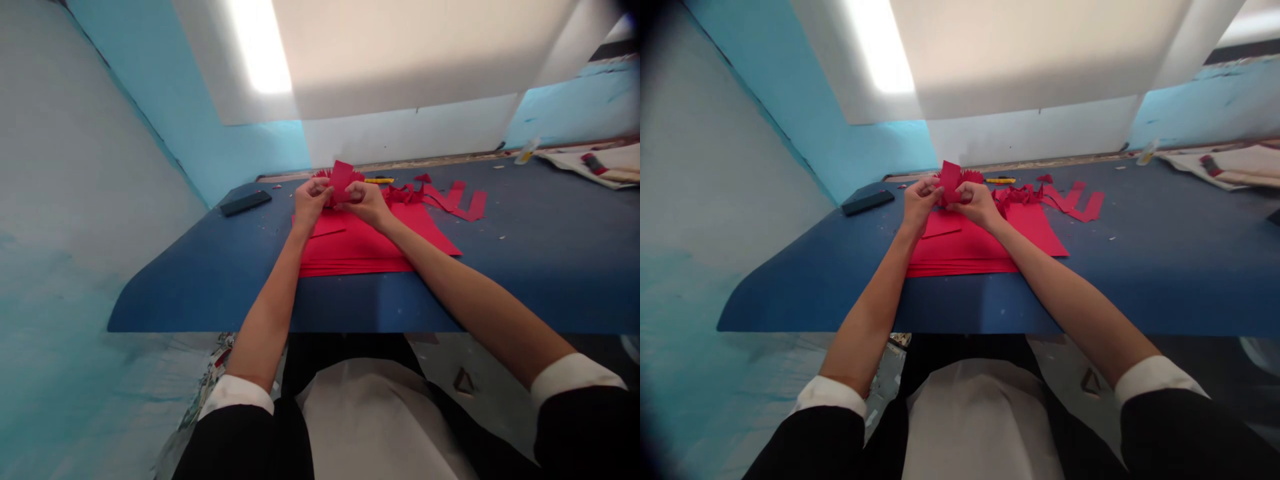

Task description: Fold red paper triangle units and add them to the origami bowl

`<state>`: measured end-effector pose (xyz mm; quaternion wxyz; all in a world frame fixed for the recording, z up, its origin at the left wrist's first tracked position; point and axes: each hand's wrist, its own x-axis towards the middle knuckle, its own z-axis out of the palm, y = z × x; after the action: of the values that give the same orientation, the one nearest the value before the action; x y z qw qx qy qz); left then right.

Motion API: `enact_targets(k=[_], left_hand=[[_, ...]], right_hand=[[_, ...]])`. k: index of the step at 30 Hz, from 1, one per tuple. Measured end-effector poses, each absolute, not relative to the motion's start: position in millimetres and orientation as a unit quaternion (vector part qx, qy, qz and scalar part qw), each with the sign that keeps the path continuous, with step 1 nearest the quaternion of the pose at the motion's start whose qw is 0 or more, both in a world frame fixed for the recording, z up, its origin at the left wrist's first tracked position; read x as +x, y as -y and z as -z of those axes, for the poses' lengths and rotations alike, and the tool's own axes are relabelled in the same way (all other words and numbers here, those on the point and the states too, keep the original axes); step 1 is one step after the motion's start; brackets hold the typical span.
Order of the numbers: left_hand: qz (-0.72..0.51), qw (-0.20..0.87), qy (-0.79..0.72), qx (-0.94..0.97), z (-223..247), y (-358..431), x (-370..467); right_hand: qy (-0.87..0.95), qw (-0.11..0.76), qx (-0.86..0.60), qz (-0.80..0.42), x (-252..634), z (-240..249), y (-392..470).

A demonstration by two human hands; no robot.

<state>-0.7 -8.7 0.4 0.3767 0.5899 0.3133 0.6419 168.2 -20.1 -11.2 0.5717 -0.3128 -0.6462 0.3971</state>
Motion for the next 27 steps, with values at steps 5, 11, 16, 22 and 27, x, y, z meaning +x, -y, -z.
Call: enact_targets(k=[5,11,16,22,27], left_hand=[[-0.631,0.391,-0.325,0.586,-4,16,2],[-0.552,0.454,-0.348,0.606,-5,21,4],[-0.522,0.521,-0.356,0.574,-6,27,2],[-0.498,0.571,-0.354,0.549,-9,33,1],[-0.507,0.568,-0.347,0.548,-10,32,1]], right_hand=[[0.675,0.572,-0.332,-0.329,172,13,11],[0.673,0.593,-0.348,-0.272,177,9,11],[0.683,0.602,-0.337,-0.239,177,6,16],[0.669,0.617,-0.323,-0.26,174,8,13],[0.687,0.595,-0.337,-0.246,176,11,11]])
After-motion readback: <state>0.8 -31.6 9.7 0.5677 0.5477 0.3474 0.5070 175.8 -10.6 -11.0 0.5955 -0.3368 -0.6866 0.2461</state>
